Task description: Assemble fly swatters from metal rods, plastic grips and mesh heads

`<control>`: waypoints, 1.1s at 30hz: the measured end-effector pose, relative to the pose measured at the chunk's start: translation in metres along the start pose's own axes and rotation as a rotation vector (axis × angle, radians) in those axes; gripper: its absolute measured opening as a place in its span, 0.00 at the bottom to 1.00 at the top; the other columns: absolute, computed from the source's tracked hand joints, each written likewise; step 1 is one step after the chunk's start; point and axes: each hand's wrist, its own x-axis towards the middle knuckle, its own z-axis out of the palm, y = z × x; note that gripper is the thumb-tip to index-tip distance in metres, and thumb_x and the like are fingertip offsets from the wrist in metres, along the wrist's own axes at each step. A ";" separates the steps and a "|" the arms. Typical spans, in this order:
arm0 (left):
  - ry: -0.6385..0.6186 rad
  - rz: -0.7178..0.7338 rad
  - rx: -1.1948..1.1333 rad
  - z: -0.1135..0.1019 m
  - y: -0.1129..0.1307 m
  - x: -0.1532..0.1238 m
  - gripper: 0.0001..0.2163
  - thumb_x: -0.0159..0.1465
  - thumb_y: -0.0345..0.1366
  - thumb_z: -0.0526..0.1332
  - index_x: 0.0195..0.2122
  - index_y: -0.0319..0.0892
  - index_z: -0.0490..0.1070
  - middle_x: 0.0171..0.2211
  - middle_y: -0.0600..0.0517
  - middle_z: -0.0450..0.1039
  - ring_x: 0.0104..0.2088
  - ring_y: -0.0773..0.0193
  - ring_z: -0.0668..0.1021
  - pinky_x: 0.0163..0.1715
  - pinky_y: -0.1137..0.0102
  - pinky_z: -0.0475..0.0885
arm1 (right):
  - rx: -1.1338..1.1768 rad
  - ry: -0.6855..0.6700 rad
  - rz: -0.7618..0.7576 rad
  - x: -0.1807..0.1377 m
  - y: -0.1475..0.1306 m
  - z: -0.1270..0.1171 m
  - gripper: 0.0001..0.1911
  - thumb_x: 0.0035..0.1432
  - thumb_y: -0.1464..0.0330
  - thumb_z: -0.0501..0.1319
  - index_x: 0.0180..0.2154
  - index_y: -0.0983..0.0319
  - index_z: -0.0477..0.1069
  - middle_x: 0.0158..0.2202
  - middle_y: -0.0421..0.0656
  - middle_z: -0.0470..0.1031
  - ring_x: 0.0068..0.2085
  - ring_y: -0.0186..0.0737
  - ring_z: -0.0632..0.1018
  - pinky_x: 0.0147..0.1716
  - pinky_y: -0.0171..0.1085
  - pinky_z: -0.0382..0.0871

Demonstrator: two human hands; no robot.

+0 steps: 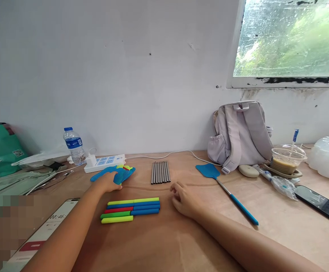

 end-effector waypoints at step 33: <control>-0.191 0.572 0.185 -0.009 0.132 -0.116 0.09 0.46 0.23 0.60 0.26 0.42 0.75 0.28 0.46 0.75 0.29 0.56 0.77 0.27 0.69 0.67 | 0.087 0.199 0.503 0.059 0.061 -0.003 0.08 0.57 0.70 0.50 0.28 0.63 0.64 0.32 0.50 0.72 0.37 0.43 0.71 0.34 0.36 0.60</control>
